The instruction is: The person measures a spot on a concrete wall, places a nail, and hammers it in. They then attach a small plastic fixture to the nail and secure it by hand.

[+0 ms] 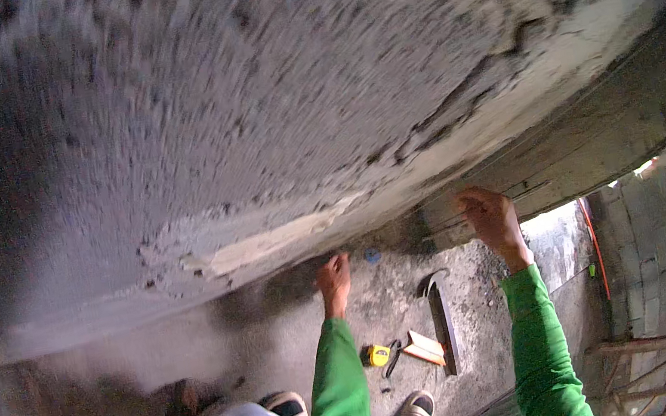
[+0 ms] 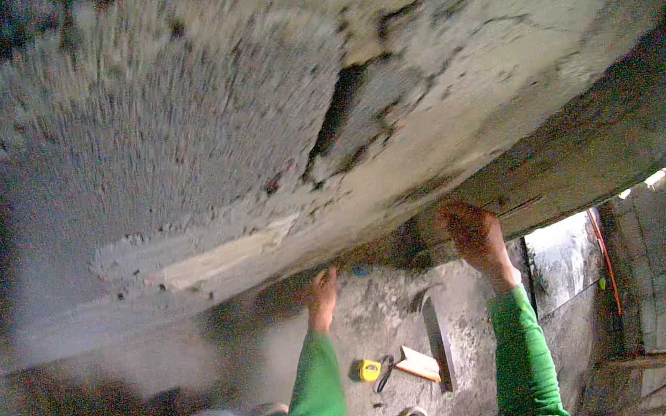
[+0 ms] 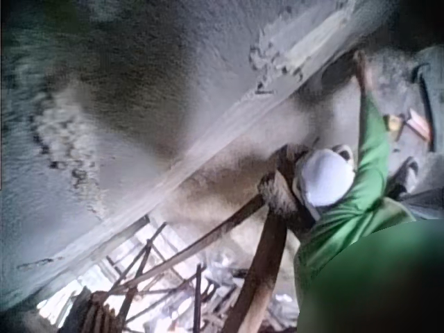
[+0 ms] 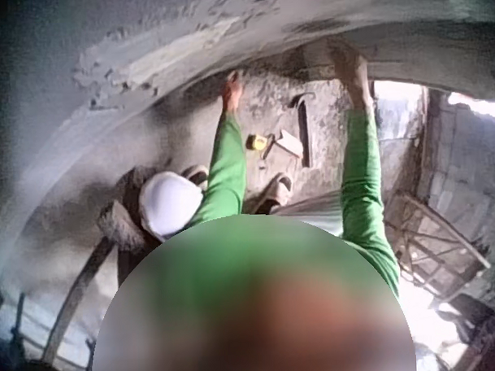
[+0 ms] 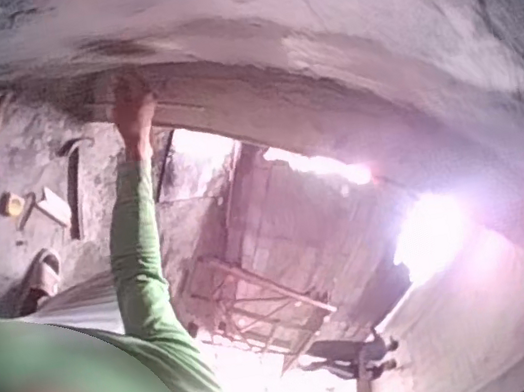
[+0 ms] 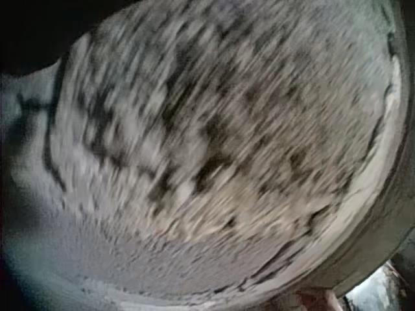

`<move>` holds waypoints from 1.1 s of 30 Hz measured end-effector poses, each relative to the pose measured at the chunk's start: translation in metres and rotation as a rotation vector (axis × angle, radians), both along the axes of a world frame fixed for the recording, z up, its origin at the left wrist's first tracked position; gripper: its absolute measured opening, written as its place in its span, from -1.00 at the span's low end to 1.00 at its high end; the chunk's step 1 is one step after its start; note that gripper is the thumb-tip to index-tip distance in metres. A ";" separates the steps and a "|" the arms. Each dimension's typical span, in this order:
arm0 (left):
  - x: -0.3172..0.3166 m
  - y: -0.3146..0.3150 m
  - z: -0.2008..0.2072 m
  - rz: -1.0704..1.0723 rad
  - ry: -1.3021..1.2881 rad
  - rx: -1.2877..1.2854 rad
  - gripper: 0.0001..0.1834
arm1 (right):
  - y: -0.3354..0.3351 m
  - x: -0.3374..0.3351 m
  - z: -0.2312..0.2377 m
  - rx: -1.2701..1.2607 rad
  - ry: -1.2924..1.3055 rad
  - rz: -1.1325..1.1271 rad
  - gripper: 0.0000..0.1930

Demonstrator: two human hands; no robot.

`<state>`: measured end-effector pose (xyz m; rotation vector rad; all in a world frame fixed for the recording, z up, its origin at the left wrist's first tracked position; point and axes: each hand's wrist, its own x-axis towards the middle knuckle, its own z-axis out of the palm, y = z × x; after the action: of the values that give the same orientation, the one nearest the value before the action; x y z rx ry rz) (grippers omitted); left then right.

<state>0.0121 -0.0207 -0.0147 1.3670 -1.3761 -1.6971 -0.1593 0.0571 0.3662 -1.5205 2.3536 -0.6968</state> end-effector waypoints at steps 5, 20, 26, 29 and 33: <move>-0.027 0.006 -0.006 -0.003 0.081 0.118 -0.54 | 0.007 -0.002 -0.027 0.043 0.617 0.505 -0.82; -0.022 -0.009 0.007 -0.185 0.566 0.489 -0.46 | -0.003 -0.025 -0.159 0.248 -0.682 -0.234 -0.61; -0.019 -0.010 0.001 -0.232 0.591 0.556 -0.54 | -0.024 -0.025 -0.157 0.088 -0.885 0.151 -0.50; -0.022 -0.010 0.008 -0.169 0.606 0.578 -0.56 | -0.038 -0.026 -0.147 0.222 -0.567 0.292 -0.51; -0.026 -0.016 0.016 -0.159 0.577 0.667 -0.67 | -0.050 -0.024 -0.150 0.197 -0.570 0.282 -0.60</move>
<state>-0.0135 -0.0363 0.0012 0.9401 -0.6208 -2.5381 -0.1829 0.0067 0.2164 -1.3134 1.6953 -0.6899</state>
